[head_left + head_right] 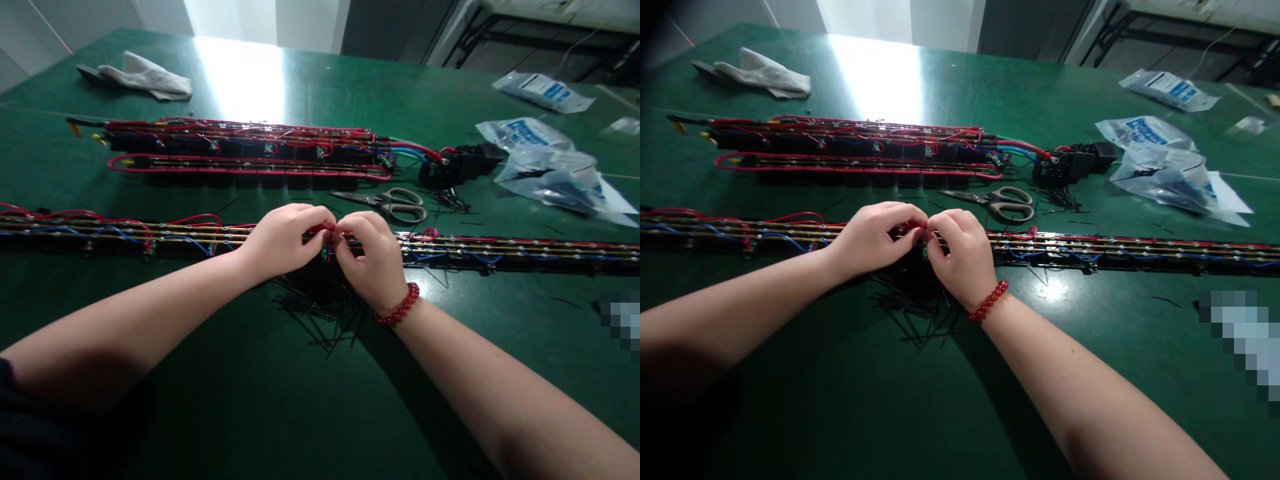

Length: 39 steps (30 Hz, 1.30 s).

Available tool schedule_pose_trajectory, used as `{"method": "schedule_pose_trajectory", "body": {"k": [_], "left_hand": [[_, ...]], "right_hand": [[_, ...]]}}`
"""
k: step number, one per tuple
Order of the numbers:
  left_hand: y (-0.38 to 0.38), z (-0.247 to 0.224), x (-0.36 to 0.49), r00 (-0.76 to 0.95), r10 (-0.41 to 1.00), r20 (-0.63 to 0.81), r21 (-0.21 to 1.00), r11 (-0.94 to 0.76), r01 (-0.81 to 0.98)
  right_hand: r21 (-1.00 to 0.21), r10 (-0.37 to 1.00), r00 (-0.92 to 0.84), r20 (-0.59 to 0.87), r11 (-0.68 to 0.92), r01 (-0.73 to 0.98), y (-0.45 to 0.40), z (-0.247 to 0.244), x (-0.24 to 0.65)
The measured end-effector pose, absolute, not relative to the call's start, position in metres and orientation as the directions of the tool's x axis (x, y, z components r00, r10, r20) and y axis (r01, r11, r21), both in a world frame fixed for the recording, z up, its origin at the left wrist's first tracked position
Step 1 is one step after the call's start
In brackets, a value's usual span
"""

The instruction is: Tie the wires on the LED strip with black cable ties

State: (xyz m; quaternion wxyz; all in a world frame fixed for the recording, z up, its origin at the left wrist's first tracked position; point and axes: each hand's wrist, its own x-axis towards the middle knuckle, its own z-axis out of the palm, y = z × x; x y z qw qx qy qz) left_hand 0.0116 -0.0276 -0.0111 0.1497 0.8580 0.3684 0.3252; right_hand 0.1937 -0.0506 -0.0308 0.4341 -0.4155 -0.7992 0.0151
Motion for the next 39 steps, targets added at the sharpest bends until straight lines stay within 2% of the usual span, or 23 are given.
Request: {"method": "schedule_pose_trajectory", "body": {"k": [8, 17, 25, 31, 36, 39], "left_hand": [[-0.0269, -0.0154, 0.0123, 0.521, 0.735, 0.435, 0.421, -0.677, 0.603], [-0.0259, -0.0133, 0.0132, 0.491, 0.79, 0.367, 0.49, -0.613, 0.62], [-0.0257, -0.0112, 0.0139, 0.485, 0.82, 0.303, 0.497, -0.571, 0.654], [-0.0248, -0.012, 0.0133, 0.487, 0.822, 0.296, 0.48, -0.569, 0.668], [-0.025, -0.0116, 0.0135, 0.473, 0.822, 0.317, 0.513, -0.568, 0.643], [-0.0248, -0.0106, 0.0132, 0.453, 0.814, 0.364, 0.522, -0.581, 0.625]], "right_hand": [[-0.394, 0.691, -0.297, 0.659, 0.653, 0.646, -0.0513, -0.0293, 0.1944], [-0.449, 0.718, -0.252, 0.649, 0.629, 0.635, -0.0523, -0.0274, 0.1948], [-0.475, 0.703, -0.158, 0.693, 0.611, 0.633, -0.0531, -0.0286, 0.1956], [-0.55, 0.738, -0.107, 0.667, 0.583, 0.598, -0.0504, -0.0342, 0.1951], [-0.508, 0.754, -0.193, 0.628, 0.586, 0.631, -0.051, -0.0326, 0.1934], [-0.435, 0.752, -0.259, 0.606, 0.586, 0.683, -0.0512, -0.0318, 0.1931]]}}
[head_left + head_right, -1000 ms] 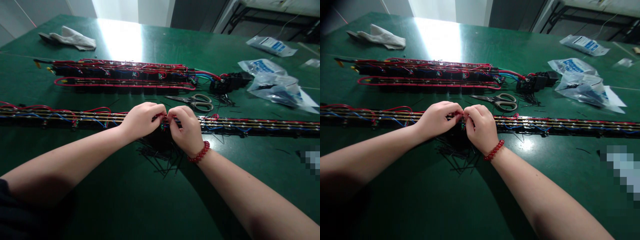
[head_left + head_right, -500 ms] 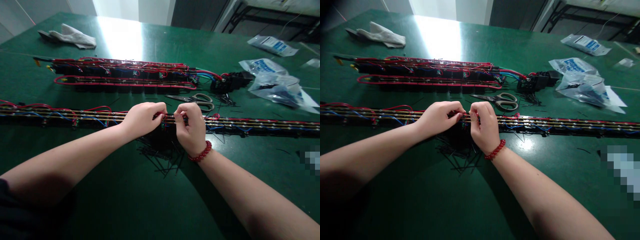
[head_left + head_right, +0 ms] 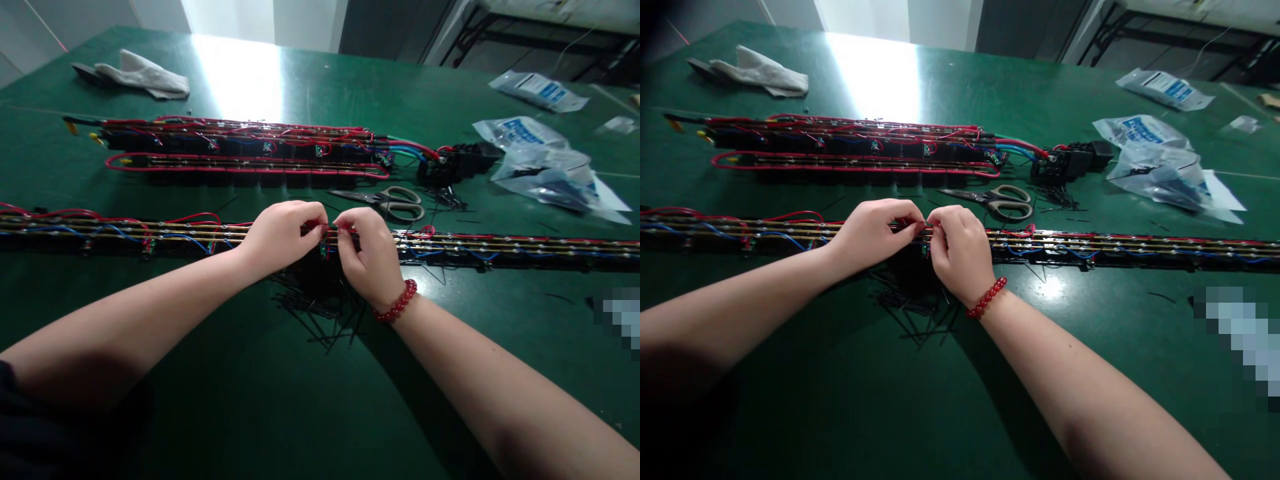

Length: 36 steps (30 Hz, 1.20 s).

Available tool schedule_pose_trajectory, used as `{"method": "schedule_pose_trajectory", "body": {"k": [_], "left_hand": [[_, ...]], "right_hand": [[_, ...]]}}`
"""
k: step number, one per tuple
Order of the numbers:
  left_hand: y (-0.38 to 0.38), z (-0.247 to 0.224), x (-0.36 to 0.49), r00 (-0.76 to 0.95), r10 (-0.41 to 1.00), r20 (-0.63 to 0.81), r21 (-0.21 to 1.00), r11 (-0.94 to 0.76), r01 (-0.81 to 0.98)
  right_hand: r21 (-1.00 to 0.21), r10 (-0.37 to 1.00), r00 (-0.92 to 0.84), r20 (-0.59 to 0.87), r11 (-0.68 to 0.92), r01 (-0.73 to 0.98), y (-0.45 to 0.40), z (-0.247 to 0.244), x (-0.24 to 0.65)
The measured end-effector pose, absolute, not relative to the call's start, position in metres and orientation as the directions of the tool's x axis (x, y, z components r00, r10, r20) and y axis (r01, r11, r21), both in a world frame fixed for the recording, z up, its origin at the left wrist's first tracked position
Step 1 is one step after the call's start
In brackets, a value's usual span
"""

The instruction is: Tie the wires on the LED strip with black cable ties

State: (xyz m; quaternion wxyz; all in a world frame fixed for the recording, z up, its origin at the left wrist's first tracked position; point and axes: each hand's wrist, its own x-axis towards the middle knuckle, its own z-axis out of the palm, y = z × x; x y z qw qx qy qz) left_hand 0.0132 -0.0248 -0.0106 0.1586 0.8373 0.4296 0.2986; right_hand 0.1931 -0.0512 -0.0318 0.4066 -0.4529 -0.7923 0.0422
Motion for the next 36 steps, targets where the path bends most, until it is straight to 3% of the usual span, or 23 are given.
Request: {"method": "schedule_pose_trajectory", "body": {"k": [3, 9, 36], "left_hand": [[-0.0248, -0.0093, 0.0126, 0.424, 0.814, 0.397, 0.542, -0.581, 0.608], [-0.026, -0.0081, 0.0106, 0.4, 0.813, 0.423, 0.589, -0.583, 0.56], [-0.0229, -0.0101, 0.0115, 0.4, 0.858, 0.321, 0.597, -0.512, 0.618]], "right_hand": [[-0.381, 0.764, -0.326, 0.556, 0.583, 0.718, -0.0515, -0.0318, 0.1931], [-0.428, 0.801, -0.296, 0.52, 0.544, 0.721, -0.0549, -0.0296, 0.1917], [-0.354, 0.79, -0.361, 0.496, 0.563, 0.747, -0.0555, -0.0297, 0.1907]]}}
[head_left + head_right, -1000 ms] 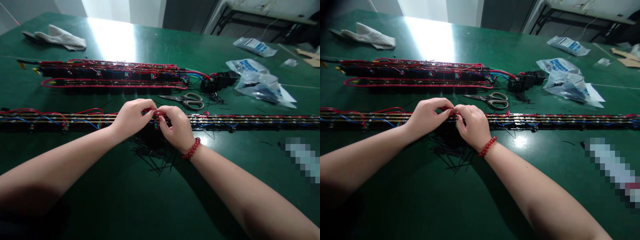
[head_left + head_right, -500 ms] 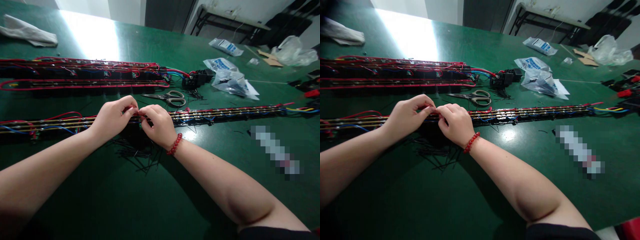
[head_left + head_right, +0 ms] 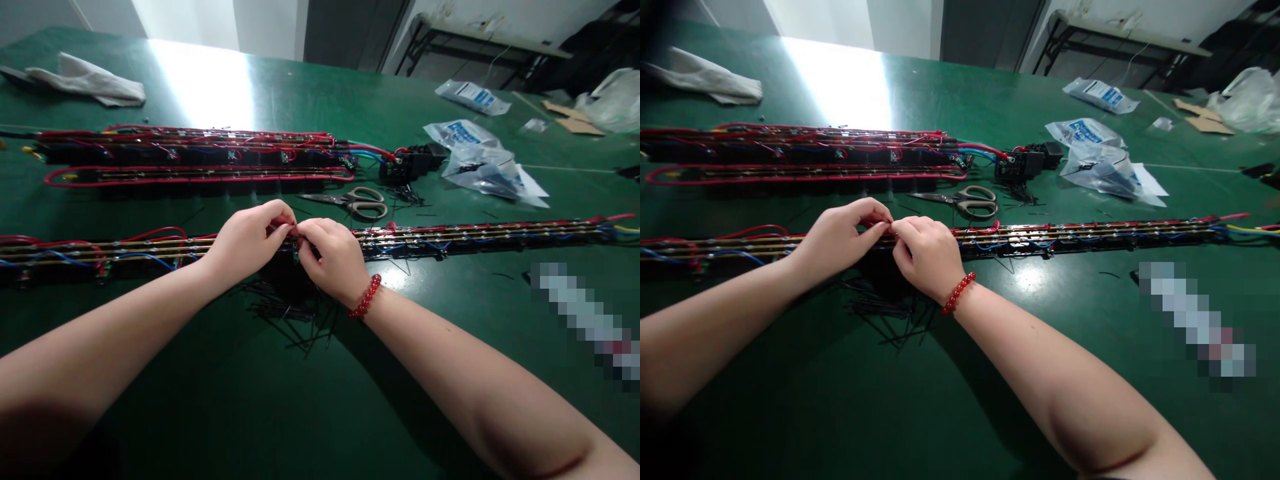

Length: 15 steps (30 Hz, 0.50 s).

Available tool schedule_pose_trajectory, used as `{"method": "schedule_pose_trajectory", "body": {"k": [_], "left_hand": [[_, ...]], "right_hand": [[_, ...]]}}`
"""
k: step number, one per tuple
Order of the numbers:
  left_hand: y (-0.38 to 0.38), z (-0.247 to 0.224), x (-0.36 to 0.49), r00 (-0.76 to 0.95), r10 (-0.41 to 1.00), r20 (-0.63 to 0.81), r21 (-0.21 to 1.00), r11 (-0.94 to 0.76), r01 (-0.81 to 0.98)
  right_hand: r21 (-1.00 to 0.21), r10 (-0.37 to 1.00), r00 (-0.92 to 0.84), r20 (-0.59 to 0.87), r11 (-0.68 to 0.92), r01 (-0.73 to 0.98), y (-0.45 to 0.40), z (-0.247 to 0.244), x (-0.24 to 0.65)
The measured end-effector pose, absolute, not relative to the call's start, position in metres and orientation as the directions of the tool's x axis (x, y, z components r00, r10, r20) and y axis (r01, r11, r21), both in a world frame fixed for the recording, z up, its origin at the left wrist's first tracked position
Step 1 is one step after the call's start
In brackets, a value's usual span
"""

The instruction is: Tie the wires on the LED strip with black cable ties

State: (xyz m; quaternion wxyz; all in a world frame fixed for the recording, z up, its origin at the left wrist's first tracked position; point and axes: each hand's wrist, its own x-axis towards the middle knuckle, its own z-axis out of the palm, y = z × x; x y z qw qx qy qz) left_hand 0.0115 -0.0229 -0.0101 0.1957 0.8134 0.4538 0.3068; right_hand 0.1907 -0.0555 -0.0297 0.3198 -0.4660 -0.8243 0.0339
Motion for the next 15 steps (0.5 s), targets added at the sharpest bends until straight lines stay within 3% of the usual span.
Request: {"method": "schedule_pose_trajectory", "body": {"k": [15], "left_hand": [[-0.0225, -0.0051, 0.0131, 0.373, 0.895, 0.244, 0.617, -0.44, 0.652]], "right_hand": [[-0.303, 0.787, -0.375, 0.489, 0.557, 0.773, -0.0557, -0.0287, 0.1913]]}}
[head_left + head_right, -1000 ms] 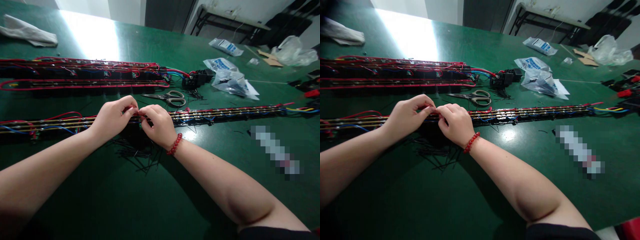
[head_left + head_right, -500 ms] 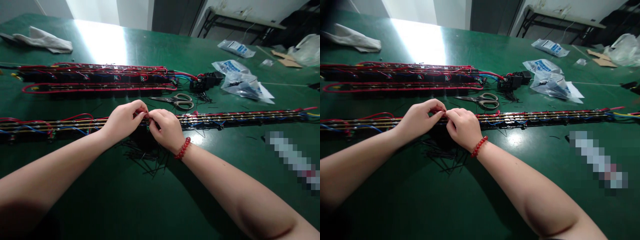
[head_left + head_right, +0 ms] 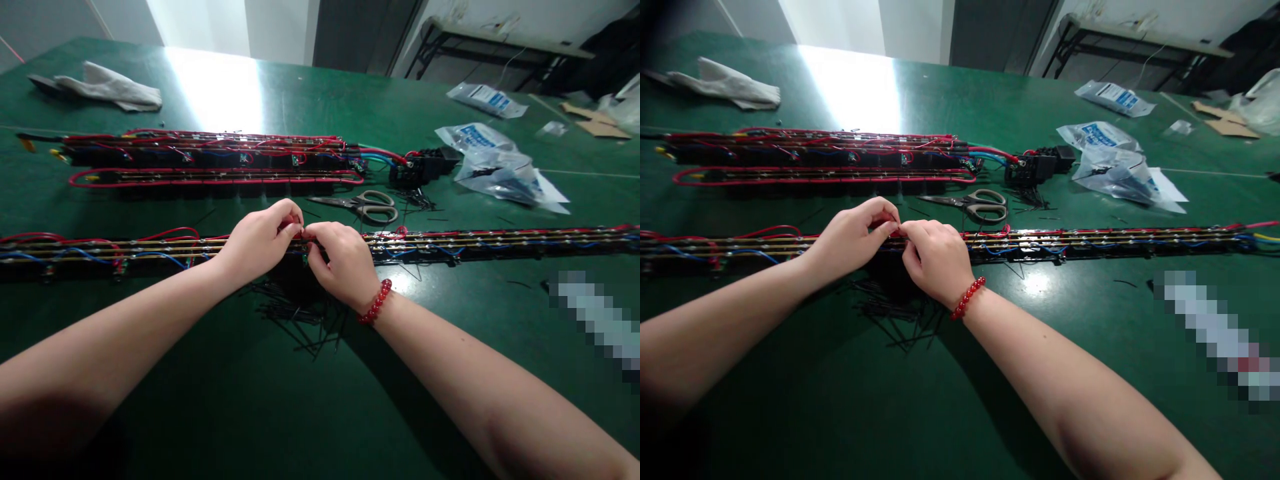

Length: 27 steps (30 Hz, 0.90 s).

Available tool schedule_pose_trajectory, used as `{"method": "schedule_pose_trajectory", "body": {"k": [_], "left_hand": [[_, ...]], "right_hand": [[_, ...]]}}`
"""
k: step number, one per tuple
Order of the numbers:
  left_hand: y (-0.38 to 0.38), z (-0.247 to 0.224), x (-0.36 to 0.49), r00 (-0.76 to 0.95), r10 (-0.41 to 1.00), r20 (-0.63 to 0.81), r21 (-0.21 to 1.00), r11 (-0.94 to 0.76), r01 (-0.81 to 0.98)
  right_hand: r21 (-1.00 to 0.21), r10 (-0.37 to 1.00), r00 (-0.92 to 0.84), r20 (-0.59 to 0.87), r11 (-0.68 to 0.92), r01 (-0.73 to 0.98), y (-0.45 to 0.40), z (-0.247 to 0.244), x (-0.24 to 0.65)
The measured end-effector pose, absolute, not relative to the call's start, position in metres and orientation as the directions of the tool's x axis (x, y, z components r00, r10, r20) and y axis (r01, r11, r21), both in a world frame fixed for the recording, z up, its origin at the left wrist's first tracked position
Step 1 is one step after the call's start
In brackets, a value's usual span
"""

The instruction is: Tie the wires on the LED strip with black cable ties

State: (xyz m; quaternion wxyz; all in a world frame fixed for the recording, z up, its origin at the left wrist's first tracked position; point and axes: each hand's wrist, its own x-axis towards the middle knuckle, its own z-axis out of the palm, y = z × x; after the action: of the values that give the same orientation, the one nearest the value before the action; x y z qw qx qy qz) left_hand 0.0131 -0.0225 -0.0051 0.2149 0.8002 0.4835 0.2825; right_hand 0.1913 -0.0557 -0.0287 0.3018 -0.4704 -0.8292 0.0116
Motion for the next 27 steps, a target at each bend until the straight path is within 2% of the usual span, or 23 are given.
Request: {"method": "schedule_pose_trajectory", "body": {"k": [10, 27], "left_hand": [[-0.0246, -0.0072, 0.0146, 0.332, 0.894, 0.302, 0.621, -0.449, 0.643], [-0.0233, -0.007, 0.012, 0.339, 0.884, 0.321, 0.647, -0.466, 0.603]], "right_hand": [[-0.29, 0.784, -0.382, 0.489, 0.559, 0.777, -0.054, -0.0294, 0.191], [-0.287, 0.804, -0.385, 0.454, 0.541, 0.791, -0.0541, -0.0277, 0.1907]]}}
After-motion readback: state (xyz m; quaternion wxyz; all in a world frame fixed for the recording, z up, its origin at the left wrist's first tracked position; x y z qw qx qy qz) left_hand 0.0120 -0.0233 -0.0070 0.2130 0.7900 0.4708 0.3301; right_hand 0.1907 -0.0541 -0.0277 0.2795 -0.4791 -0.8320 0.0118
